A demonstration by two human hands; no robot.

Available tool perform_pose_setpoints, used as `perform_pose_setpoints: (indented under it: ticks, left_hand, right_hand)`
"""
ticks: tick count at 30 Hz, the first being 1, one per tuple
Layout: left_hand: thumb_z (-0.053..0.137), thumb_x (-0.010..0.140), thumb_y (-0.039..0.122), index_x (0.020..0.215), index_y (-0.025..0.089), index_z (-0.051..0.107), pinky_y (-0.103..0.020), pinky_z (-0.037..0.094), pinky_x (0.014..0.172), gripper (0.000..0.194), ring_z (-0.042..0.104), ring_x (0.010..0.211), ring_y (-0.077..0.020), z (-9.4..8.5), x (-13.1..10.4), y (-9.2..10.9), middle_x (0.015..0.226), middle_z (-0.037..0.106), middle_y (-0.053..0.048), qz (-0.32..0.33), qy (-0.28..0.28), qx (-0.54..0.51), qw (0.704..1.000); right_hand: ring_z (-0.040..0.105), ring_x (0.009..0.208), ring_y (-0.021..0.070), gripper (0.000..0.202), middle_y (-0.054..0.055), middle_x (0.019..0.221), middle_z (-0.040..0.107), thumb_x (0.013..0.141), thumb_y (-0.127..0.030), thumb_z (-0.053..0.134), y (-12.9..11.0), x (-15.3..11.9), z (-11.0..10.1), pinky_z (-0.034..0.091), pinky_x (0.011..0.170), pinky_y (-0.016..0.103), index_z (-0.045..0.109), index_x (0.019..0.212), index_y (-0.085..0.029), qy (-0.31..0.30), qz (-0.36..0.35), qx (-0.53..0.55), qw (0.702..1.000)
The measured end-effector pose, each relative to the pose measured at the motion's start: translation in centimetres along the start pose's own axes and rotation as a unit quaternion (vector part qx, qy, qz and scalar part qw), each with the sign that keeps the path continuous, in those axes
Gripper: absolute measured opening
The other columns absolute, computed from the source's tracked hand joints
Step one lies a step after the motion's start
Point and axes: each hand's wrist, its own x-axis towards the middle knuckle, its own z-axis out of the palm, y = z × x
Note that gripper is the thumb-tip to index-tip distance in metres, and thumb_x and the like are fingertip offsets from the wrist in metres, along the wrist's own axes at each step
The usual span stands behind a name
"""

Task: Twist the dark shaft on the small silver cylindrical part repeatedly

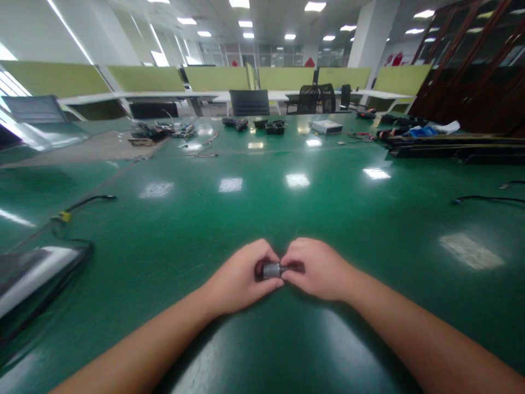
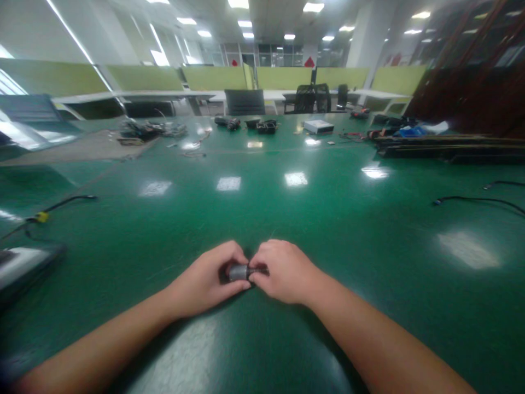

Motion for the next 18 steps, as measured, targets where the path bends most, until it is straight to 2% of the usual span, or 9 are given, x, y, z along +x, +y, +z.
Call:
perform_pose_setpoints:
  ticks: [3,6,12,18]
  left_hand:
    - [0.071,0.087,0.035,0.097,0.02,0.062,-0.028,0.043,0.069,0.021,0.057,0.079,-0.0174,-0.1,-0.08,-0.13,0.089,0.061,-0.002,0.007,-0.007,-0.009,1.0]
    - [0.065,0.091,0.031,0.1,0.02,0.062,-0.027,0.042,0.067,0.014,0.056,0.076,-0.0164,-0.11,-0.16,-0.23,0.088,0.06,-0.002,-0.003,-0.013,-0.01,1.0]
    - [0.072,0.082,0.029,0.096,0.02,0.061,-0.028,0.04,0.068,0.02,0.056,0.076,-0.017,-0.09,-0.21,-0.01,0.084,0.06,0.0,-0.012,-0.022,0.019,1.0]
    - [0.071,0.084,0.032,0.092,0.019,0.06,-0.029,0.039,0.07,0.019,0.054,0.076,-0.0174,-0.25,-0.11,0.11,0.083,0.058,0.0,0.006,-0.021,0.032,0.999]
  right_hand:
    - [0.06,0.079,0.016,0.008,0.003,0.083,0.069,0.084,-0.022,0.073,0.06,-0.03,0.2,0.041,0.071,0.027,0.076,0.091,-0.019,0.002,-0.003,0.0,1.0]
    - [0.06,0.08,0.0159,0.008,0.003,0.083,0.07,0.085,-0.022,0.072,0.21,-0.17,0.15,0.042,0.072,0.027,0.076,0.091,-0.019,0.001,-0.007,0.007,1.0]
    - [0.061,0.083,0.0175,0.01,0.002,0.088,0.071,0.082,-0.021,0.072,0.29,-0.36,0.06,0.043,0.078,0.03,0.075,0.092,-0.02,-0.011,-0.024,0.005,1.0]
    - [0.061,0.084,0.017,0.012,0.002,0.088,0.07,0.082,-0.018,0.069,0.41,-0.35,0.09,0.043,0.078,0.029,0.074,0.093,-0.02,-0.011,-0.026,0.012,1.0]
